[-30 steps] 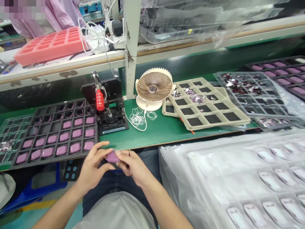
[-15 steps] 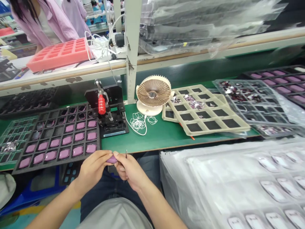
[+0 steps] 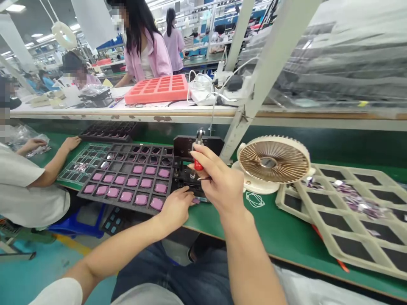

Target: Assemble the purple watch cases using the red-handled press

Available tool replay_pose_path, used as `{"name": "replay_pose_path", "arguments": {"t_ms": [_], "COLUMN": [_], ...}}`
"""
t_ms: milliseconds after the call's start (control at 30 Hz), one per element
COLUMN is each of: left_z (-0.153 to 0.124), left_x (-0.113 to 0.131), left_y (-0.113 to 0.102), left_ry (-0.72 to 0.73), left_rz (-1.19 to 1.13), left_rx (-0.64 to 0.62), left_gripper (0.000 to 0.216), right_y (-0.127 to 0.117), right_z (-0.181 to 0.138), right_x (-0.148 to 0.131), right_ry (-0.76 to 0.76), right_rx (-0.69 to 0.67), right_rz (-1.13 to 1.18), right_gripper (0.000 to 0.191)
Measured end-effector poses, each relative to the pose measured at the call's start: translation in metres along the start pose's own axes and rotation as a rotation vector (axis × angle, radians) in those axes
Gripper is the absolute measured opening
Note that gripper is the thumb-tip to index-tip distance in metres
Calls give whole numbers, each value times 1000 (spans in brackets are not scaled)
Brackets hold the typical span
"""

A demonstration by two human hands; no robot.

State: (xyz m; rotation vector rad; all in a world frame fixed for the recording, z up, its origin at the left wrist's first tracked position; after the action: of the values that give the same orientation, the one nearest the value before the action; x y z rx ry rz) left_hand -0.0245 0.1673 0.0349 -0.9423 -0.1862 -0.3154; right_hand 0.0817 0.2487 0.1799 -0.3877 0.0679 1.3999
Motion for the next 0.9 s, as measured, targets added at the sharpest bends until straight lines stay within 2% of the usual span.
{"name": "replay_pose_path", "arguments": {"t_ms": [100, 167, 267, 367, 467, 533, 567, 633, 733, 900], "left_z": [-6, -8, -11, -23, -39, -44, -45, -43, -35, -14], "left_x": [0, -1, -6, -20, -36, -44, -46, -48, -49, -54], "left_y": [6, 2, -19, -51, -75, -81, -81, -79, -74, -68], "left_ry": [0, -4, -31, -104, -162, -172, -170, -157, -138, -89], "left_rz": [-46, -97, -172, -192, -172, -163, -162, -164, -153, -102], "left_rx": [-3, 8, 60, 155, 213, 216, 213, 211, 219, 207], "left_gripper": [29, 30, 25, 23, 26, 25, 24, 21, 20, 24], "right_y": [-4, -13, -28, -28, -3, 19, 29, 43, 53, 57], "right_z": [22, 39, 35, -22, -93, -121, -127, -126, -116, -114], "right_x": [0, -1, 0, 10, 27, 37, 42, 50, 59, 68], "right_ry": [112, 204, 294, 419, 497, 490, 483, 474, 473, 494], "right_rx": [147, 229, 215, 4, -404, -649, -729, -808, -859, -856], "right_rz": [-41, -98, -188, -211, -232, -282, -306, -332, -350, -378], "right_gripper": [28, 32, 36, 28, 20, 31, 37, 42, 36, 32]}}
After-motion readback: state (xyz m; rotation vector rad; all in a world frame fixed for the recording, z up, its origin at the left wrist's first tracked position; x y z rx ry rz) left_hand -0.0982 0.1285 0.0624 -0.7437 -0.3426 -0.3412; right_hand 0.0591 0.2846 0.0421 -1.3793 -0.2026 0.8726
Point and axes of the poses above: each hand's wrist, its own z-axis towards the middle knuckle, its own y-axis out of the palm, x = y × z, the point moved 4 cm from there along z, towards the middle knuckle, and after that the axes turned 11 degrees about x, right-handed, at the moved point
